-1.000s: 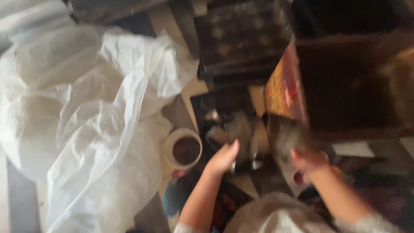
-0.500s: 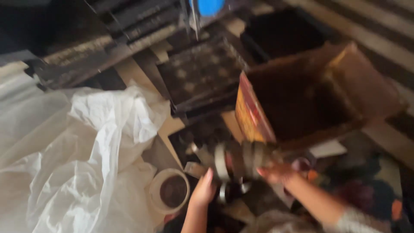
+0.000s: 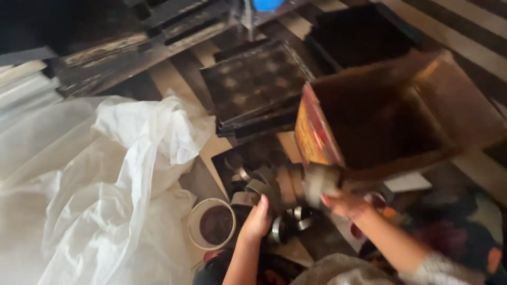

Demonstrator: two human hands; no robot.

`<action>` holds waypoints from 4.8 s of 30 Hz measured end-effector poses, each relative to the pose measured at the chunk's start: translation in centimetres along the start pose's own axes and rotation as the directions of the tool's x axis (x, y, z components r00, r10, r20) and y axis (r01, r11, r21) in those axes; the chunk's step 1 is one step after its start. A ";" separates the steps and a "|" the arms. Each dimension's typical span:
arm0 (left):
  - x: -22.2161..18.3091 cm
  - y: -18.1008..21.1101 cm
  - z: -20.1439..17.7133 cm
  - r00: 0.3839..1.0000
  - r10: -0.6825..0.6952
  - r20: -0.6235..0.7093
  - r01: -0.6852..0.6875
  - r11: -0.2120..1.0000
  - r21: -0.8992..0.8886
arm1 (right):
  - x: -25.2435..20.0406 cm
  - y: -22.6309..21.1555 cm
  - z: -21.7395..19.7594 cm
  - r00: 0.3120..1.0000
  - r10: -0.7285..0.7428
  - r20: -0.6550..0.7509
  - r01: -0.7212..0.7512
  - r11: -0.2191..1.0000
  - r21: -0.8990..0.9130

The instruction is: The recorder is organizing and stacking metal baking molds into a box.

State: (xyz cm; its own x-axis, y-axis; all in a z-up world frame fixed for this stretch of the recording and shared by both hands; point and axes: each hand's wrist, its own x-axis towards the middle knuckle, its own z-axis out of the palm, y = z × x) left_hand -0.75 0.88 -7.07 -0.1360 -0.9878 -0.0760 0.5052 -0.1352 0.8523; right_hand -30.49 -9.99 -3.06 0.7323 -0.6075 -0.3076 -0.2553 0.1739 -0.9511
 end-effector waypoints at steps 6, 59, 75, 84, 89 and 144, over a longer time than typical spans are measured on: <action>-0.4 1.7 1.8 0.979 0.130 0.155 -0.050 0.898 -0.437 | 1.0 17.8 -6.4 0.990 -0.028 0.139 -0.073 0.738 0.671; 1.8 4.2 4.4 0.896 0.021 -0.443 -0.249 0.850 -0.464 | 2.9 -13.7 5.7 0.968 -0.249 0.016 0.188 0.685 -0.704; 2.0 5.2 4.8 0.875 0.082 -0.478 -0.211 0.952 -0.223 | 7.1 -12.3 6.7 0.767 -0.608 0.205 0.388 0.186 -0.903; 2.5 3.7 5.2 0.783 -0.098 -0.614 -0.092 0.958 -0.271 | 6.7 -9.4 6.1 0.875 -0.382 0.296 0.321 0.001 -0.947; 2.1 5.3 5.3 0.760 -0.123 -0.638 0.041 0.989 -0.142 | 6.7 -9.2 1.1 0.753 -0.346 0.560 0.564 -0.100 -0.820; 3.4 3.2 2.0 0.788 -0.119 -0.604 0.522 0.649 0.553 | 8.8 -2.4 5.9 0.944 -0.314 0.100 0.172 0.211 -0.962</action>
State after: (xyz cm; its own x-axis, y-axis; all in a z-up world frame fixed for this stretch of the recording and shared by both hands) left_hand -1.27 -2.76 -3.58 0.3479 -0.8091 -0.4737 -0.2145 -0.5605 0.7999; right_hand -19.75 -11.18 -3.62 0.8348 -0.5506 0.0050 -0.5353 -0.8137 -0.2266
